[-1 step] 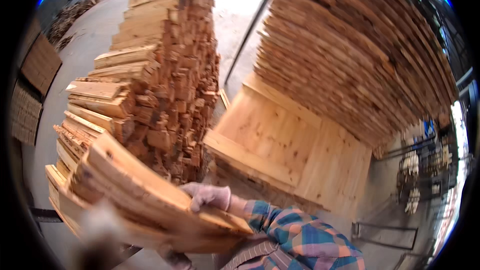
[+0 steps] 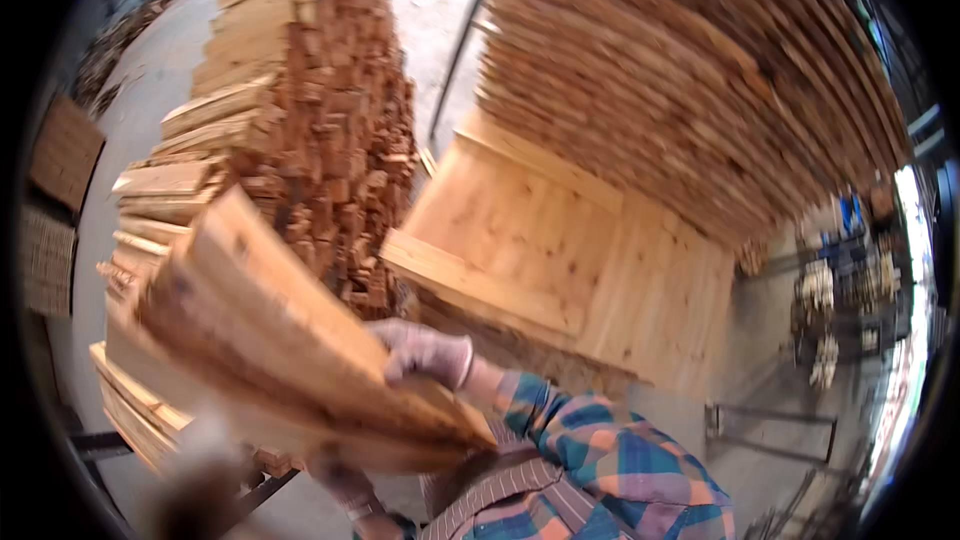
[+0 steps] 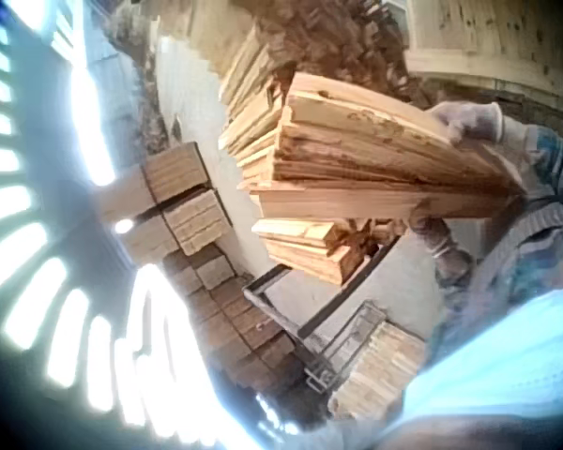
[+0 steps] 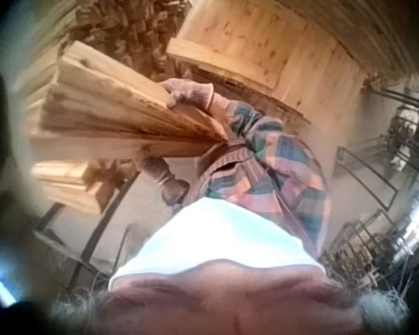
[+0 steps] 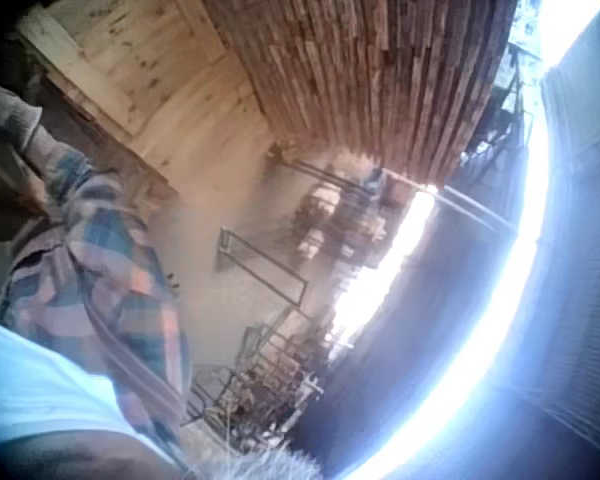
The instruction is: The person picks up wooden planks from a large pile and stacks them onto a pallet. The worker repeatedly lifts planks, aligns them, and places them in a neat stack, occasionally adjusting the position of the wood to ensure stability.
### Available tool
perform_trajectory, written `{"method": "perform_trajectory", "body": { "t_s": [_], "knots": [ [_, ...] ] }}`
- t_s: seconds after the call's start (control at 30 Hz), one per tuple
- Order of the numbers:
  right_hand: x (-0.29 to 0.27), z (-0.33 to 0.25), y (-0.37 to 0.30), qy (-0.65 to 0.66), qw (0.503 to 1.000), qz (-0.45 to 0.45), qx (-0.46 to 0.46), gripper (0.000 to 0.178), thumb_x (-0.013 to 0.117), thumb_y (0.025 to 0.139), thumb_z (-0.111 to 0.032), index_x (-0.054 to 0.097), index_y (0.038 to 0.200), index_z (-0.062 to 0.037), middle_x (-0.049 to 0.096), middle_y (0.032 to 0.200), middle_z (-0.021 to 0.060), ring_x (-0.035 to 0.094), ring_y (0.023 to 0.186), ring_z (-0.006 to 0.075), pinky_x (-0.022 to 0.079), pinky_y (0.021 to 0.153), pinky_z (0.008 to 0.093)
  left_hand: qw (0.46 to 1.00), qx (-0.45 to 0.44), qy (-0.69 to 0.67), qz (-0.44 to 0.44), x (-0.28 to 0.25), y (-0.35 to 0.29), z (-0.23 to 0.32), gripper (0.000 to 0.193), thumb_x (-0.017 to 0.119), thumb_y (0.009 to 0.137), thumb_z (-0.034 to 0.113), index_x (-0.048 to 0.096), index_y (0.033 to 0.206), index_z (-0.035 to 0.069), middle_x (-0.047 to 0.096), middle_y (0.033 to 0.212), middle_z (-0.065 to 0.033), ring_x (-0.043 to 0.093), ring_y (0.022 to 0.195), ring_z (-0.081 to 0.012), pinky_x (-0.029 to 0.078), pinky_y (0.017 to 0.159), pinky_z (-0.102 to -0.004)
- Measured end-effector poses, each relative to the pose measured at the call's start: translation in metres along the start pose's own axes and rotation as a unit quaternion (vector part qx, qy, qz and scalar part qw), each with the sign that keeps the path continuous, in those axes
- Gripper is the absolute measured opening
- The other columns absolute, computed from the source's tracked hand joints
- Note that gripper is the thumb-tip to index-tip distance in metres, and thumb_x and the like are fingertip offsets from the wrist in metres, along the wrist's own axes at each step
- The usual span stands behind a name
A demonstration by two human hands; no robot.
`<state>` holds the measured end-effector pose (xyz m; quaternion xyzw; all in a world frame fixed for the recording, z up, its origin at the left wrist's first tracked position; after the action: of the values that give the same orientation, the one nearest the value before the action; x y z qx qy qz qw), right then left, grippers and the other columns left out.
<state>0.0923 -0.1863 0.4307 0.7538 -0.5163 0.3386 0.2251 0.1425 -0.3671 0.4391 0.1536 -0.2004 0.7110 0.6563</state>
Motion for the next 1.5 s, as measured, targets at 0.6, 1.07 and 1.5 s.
{"method": "perform_trajectory", "body": {
  "t_s": [0.6,1.07,1.5],
  "knots": [
    [-0.396,-0.041,-0.371,-0.257,0.643,0.719,-0.059,0.1,0.079,0.074,-0.038,0.025,0.144,0.0075,0.052,0.131,0.0288,0.052,0.122,0.0373,0.043,0.101,0.0366,0.663,0.019,0.659,-0.353,0.282,-0.026,-0.413,0.102,0.077,0.073,0.043,0.022,0.149,0.002,0.046,0.139,-0.0233,0.051,0.121,-0.0403,0.045,0.096,-0.0421],
    [-0.408,-0.068,-0.565,-0.453,0.581,0.624,0.261,0.095,0.076,0.067,-0.032,0.029,0.142,0.0007,0.057,0.113,0.0304,0.058,0.108,0.0417,0.049,0.092,0.0423,0.516,0.067,0.822,-0.231,0.306,-0.048,-0.42,0.102,0.072,0.075,0.054,0.021,0.149,0.004,0.049,0.134,-0.0233,0.057,0.112,-0.0398,0.05,0.088,-0.0441],
    [-0.53,-0.152,-0.638,-0.69,0.367,0.485,0.392,0.074,0.061,0.082,-0.009,0.033,0.147,-0.0307,0.053,0.126,0.0165,0.052,0.119,0.0319,0.04,0.102,0.0427,0.472,0.122,0.843,-0.228,0.306,-0.05,-0.426,0.096,0.067,0.08,0.051,0.021,0.149,0.004,0.05,0.132,-0.0282,0.058,0.107,-0.0463,0.049,0.087,-0.0477]
  ]
}}
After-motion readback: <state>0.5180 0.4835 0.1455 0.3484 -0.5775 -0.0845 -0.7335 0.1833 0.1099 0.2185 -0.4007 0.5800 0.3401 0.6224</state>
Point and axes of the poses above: each hand's wrist, its own y-axis towards the middle knuckle, its own x-axis out of the palm, z = x × y, the point moved 10 cm from there along y, towards the middle knuckle
